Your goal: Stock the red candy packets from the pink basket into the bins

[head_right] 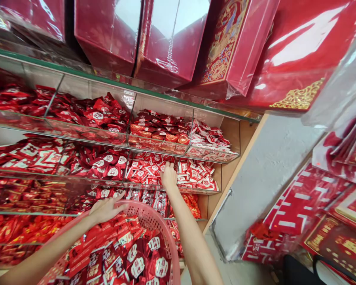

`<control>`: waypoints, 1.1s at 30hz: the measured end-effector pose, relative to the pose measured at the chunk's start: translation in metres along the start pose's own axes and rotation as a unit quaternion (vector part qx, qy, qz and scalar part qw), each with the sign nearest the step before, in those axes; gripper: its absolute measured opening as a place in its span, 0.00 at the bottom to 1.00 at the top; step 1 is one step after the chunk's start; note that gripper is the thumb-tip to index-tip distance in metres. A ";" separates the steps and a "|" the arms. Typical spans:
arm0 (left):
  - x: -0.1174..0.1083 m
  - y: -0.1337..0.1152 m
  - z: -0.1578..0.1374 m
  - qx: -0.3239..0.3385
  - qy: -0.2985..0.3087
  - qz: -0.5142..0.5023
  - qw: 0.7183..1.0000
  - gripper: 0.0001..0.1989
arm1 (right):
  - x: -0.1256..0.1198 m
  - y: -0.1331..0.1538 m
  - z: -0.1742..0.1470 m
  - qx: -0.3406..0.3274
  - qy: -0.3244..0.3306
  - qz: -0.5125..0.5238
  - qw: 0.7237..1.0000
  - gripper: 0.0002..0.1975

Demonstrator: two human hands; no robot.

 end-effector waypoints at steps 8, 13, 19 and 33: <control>0.000 -0.002 0.000 0.017 0.003 -0.018 1.000 0.42 | -0.007 0.009 -0.005 0.008 0.002 0.030 1.000 0.12; -0.001 -0.002 -0.001 0.014 0.010 -0.002 1.000 0.41 | -0.020 0.005 -0.018 -0.035 -0.075 0.148 0.986 0.09; -0.002 -0.003 0.000 0.012 0.007 0.015 1.000 0.39 | 0.001 -0.009 -0.065 -0.042 -0.001 0.590 0.807 0.17; -0.003 -0.006 -0.002 -0.017 0.037 0.009 0.999 0.42 | 0.090 0.005 -0.198 0.061 0.311 0.726 0.610 0.18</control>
Point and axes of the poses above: each hand's wrist, its own z-axis towards the middle knuckle, its own x-axis out of the palm, y = z × x, the point moved 7 cm from there along z, towards the middle knuckle, and after that the axes turned 13 degrees about y, right-handed, at the moved point
